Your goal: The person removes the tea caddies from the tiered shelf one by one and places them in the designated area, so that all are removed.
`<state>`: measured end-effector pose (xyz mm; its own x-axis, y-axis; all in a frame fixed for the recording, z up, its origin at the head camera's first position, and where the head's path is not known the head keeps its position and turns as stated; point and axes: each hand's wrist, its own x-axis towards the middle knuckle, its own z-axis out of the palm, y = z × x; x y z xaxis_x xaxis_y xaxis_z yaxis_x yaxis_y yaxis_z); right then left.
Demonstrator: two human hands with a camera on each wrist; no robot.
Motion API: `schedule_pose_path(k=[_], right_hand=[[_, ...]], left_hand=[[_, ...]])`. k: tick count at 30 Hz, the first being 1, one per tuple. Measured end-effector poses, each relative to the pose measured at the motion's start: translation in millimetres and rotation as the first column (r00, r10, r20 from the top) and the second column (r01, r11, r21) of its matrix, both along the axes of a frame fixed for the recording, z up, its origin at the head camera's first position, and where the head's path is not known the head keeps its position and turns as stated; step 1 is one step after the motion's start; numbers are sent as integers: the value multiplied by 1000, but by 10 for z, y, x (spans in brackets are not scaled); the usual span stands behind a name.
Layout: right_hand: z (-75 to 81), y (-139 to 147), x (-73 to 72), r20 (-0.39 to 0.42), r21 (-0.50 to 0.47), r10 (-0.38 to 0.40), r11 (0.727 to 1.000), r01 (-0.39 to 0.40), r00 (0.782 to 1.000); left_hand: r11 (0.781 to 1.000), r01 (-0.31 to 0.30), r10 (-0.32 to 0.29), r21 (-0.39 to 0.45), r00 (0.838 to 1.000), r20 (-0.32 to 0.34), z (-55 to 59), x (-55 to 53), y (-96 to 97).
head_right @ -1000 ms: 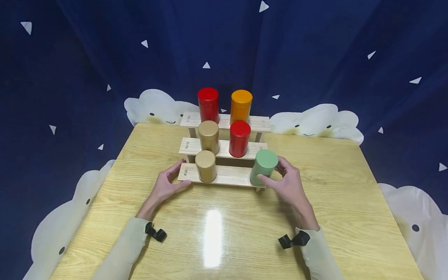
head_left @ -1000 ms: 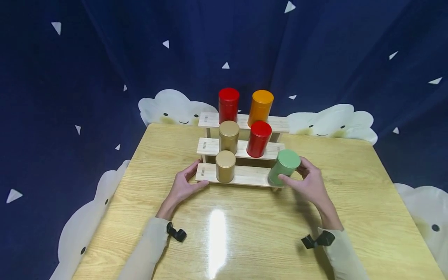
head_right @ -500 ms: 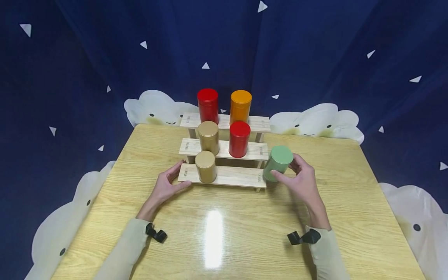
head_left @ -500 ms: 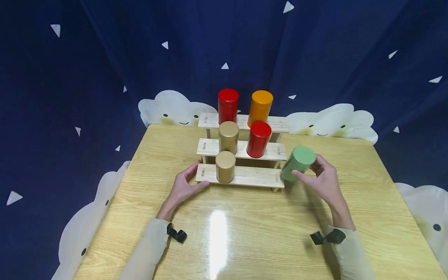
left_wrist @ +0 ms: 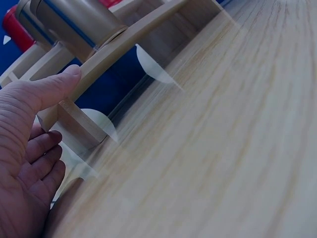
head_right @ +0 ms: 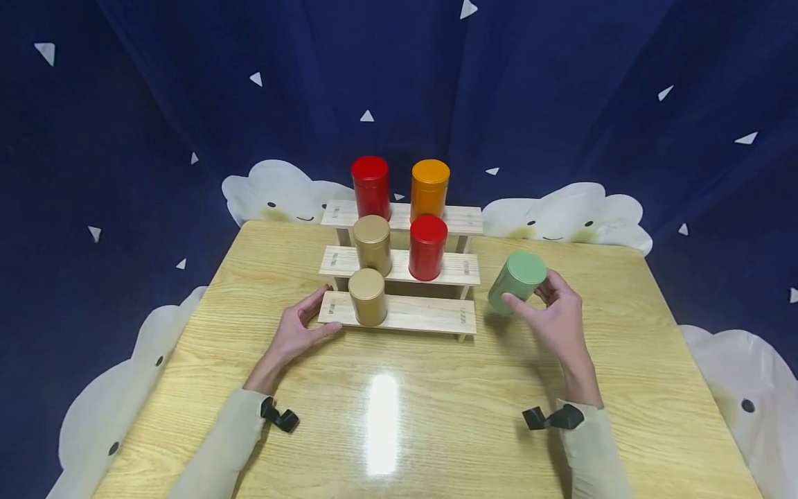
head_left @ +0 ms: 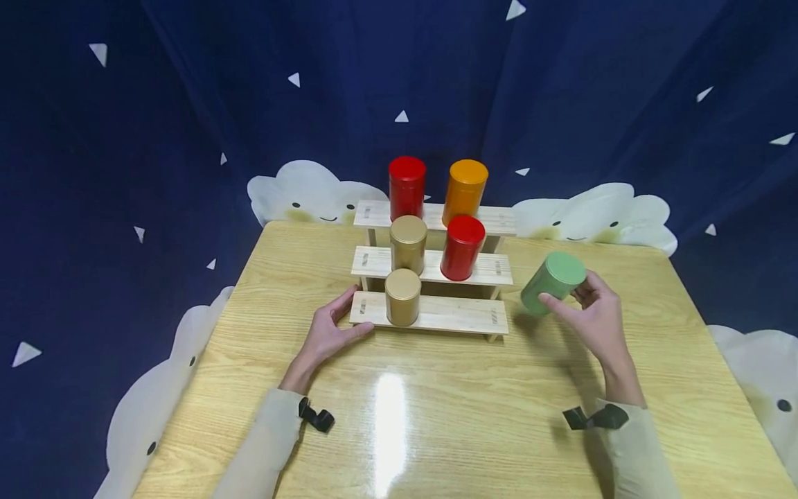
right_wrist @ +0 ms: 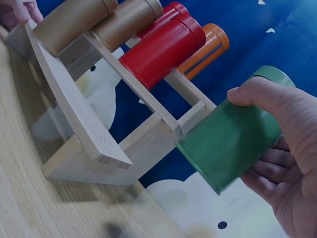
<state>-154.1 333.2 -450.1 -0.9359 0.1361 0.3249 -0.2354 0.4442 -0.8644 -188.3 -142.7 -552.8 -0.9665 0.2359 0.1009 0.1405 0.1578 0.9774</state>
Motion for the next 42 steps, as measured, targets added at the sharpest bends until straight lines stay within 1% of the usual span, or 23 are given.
schedule_pose_path(k=[3, 7, 11, 18, 21, 26, 31, 37, 39, 42], right_hand=[[-19, 45, -30, 25, -8, -47, 999, 47, 999], [-52, 86, -107, 34, -33, -75, 997, 76, 997], [-96, 100, -176, 34, -49, -103, 993, 105, 994], [-280, 179, -303, 43, -94, -139, 985, 142, 989], [-339, 207, -363, 42, -140, -160, 976, 165, 986], [-436, 248, -474, 45, -188, -204, 960, 209, 978], [-520, 268, -572, 70, -194, -230, 951, 240, 971], [-565, 252, -711, 120, -148, -250, 952, 267, 961], [-579, 247, -755, 119, -139, -255, 953, 270, 960], [-614, 247, -822, 97, -152, -242, 955, 254, 965]], left_hand=[[1000, 2, -2, 4, 1000, -1, -22, 6, 6], [1000, -4, 4, -2, 1000, -7, -50, 8, 4], [1000, 3, -3, -1, 1000, -10, -57, -1, 7], [1000, 13, -12, 19, 1000, -25, -56, -12, 18], [999, 15, -14, 28, 1000, -27, -55, -13, 17], [999, 19, -18, 30, 999, -32, -55, -20, 18], [999, 21, -20, 29, 999, -31, -46, -15, 23], [999, 16, -16, 28, 999, -30, -43, -19, 13], [1000, 16, -15, 26, 999, -31, -44, -21, 6], [1000, 9, -9, 17, 1000, -28, -40, -23, -1]])
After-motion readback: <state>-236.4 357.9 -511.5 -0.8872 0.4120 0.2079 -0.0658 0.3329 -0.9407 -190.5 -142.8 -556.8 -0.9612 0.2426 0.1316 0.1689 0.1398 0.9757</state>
